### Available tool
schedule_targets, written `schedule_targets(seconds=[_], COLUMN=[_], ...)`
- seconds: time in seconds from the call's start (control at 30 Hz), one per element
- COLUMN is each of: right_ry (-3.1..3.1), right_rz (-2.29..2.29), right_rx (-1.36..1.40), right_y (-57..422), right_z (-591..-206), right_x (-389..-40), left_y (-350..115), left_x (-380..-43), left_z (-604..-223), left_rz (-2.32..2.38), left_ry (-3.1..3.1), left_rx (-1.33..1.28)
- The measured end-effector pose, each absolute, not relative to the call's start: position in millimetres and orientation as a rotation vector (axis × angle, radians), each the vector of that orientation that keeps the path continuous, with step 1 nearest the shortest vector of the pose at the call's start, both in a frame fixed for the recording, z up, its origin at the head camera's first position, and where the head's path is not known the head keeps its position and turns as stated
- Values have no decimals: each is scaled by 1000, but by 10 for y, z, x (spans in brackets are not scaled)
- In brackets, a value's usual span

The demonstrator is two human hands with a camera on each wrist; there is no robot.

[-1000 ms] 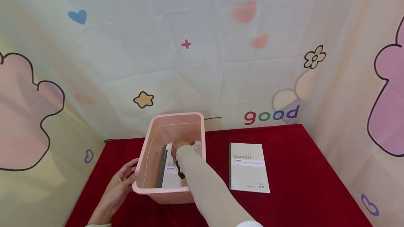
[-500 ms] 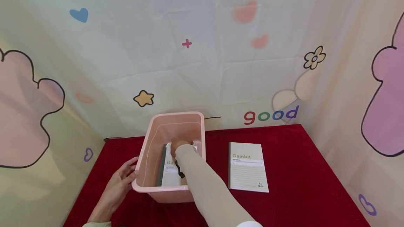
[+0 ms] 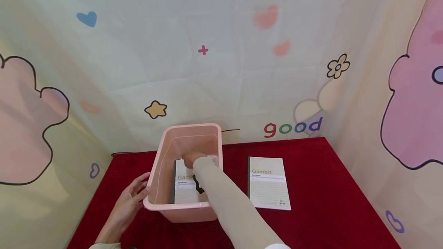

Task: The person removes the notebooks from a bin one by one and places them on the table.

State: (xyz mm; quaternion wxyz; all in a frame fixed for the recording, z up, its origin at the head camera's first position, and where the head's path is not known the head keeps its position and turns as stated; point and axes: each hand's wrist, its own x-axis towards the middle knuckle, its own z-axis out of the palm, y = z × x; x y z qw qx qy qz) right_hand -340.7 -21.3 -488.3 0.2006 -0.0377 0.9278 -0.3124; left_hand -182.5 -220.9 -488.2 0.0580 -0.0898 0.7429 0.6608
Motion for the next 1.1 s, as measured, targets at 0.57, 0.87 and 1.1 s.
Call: schedule_targets(seconds=[0.57, 0.87, 1.1], right_ry=[2591, 2756, 2852], right_rz=[-758, -577, -410], right_rx=[-274, -571, -802], right_y=[-301, -330, -318], right_z=[-4783, -4650, -4463], right_x=[-3366, -3308, -3226], left_y=[-2202, -2220, -2220], left_x=[-1867, -1853, -1834], left_z=[-4912, -4911, -4900], left_rz=[2010, 2020, 2022], left_ry=[2230, 2211, 2215], left_rx=[-270, -245, -255])
